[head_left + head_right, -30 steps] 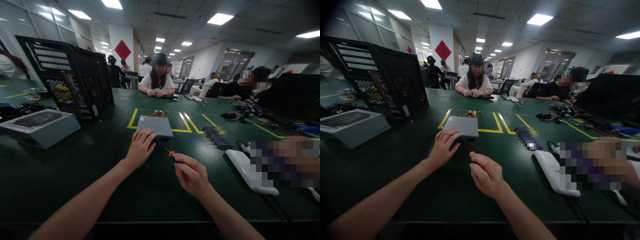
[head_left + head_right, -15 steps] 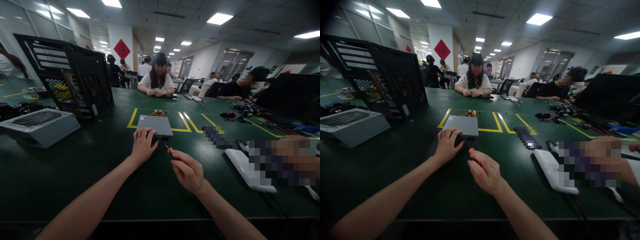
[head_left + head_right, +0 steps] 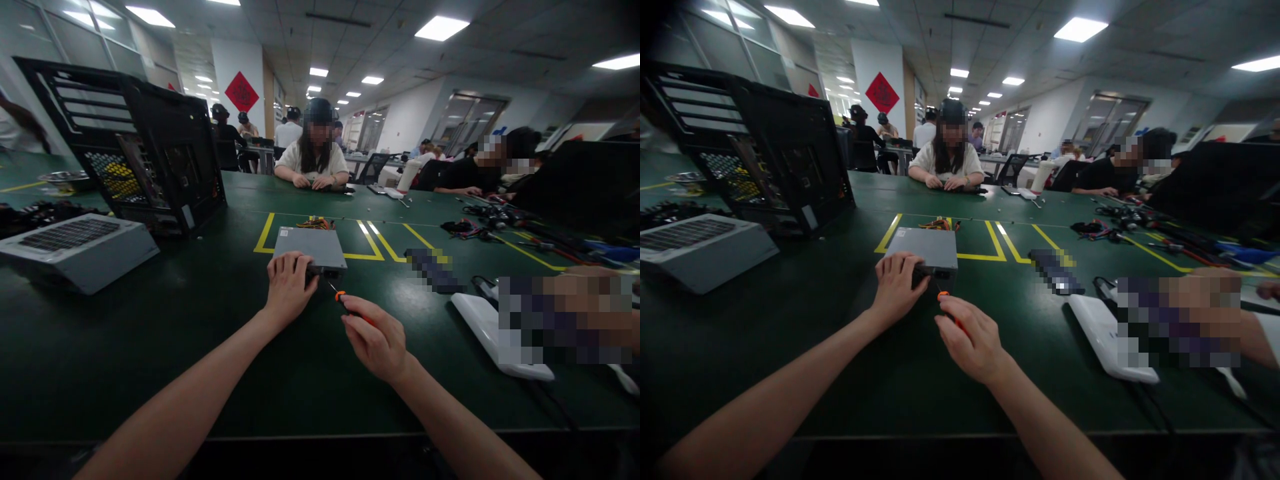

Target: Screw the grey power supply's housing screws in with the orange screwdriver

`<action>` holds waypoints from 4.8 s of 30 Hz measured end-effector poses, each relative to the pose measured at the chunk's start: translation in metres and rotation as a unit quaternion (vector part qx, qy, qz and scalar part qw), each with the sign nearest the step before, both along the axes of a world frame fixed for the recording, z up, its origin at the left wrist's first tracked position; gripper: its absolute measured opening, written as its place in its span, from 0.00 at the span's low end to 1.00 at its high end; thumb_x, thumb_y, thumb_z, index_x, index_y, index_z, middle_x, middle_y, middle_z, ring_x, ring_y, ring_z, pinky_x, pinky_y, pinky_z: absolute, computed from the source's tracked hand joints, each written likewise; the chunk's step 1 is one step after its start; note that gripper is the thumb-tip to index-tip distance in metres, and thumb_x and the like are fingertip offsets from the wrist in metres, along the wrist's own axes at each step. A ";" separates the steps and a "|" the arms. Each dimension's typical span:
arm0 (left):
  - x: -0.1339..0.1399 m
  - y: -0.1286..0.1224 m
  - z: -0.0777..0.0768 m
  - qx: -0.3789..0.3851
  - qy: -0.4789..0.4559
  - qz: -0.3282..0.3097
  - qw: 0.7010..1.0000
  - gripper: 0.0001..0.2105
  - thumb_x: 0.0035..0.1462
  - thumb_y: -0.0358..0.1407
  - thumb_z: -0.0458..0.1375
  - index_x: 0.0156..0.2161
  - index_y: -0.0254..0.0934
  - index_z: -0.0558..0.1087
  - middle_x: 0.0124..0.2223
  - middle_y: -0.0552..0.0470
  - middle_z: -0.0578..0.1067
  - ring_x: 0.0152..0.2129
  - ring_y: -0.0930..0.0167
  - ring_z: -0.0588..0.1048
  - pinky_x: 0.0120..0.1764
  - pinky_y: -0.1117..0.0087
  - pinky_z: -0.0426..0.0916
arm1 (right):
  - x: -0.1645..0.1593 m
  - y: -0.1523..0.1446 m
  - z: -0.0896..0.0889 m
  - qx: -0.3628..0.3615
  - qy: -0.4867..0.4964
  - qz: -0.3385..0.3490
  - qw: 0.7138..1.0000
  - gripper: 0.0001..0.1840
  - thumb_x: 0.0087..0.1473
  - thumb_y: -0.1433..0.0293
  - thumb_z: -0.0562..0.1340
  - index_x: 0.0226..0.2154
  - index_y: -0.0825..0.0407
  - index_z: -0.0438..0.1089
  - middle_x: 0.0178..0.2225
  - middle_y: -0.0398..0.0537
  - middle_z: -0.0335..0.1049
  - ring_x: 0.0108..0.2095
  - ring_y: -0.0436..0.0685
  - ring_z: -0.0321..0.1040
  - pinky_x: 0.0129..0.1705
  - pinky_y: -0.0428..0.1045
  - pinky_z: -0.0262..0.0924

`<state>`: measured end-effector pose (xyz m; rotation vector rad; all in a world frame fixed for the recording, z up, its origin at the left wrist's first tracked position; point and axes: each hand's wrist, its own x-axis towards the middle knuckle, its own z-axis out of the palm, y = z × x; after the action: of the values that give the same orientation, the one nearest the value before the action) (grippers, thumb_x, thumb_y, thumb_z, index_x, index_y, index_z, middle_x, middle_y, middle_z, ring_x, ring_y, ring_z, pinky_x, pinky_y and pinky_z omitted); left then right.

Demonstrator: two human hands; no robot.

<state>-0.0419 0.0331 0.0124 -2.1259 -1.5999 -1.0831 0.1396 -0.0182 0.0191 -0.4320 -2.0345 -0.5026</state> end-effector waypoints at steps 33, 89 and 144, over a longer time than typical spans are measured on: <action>-0.005 -0.001 -0.001 -0.009 0.019 -0.026 0.999 0.14 0.54 0.35 0.53 0.47 0.38 0.64 0.47 0.45 0.66 0.46 0.61 0.62 0.48 0.57 0.55 | -0.009 -0.013 0.006 0.065 -0.078 -0.100 0.990 0.09 0.49 0.72 0.61 0.36 0.51 0.64 0.40 0.55 0.71 0.42 0.58 0.69 0.35 0.49 0.68; -0.005 -0.002 0.001 -0.019 0.033 -0.019 0.999 0.13 0.54 0.35 0.53 0.46 0.38 0.64 0.47 0.45 0.65 0.46 0.62 0.62 0.47 0.59 0.54 | -0.005 -0.014 0.004 -0.010 -0.025 -0.100 0.995 0.19 0.48 0.77 0.60 0.44 0.56 0.57 0.37 0.56 0.70 0.34 0.53 0.69 0.31 0.46 0.66; -0.004 -0.002 0.001 -0.022 0.032 -0.014 0.999 0.13 0.54 0.35 0.53 0.46 0.38 0.63 0.47 0.46 0.66 0.46 0.62 0.62 0.48 0.58 0.54 | -0.003 -0.017 0.014 -0.174 0.006 -0.007 0.985 0.07 0.49 0.68 0.64 0.31 0.51 0.65 0.36 0.49 0.68 0.33 0.52 0.69 0.31 0.46 0.66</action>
<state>-0.0457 0.0313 0.0132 -2.1939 -1.5841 -0.9849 0.1370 -0.0349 0.0328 -0.6561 -2.1120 -0.1492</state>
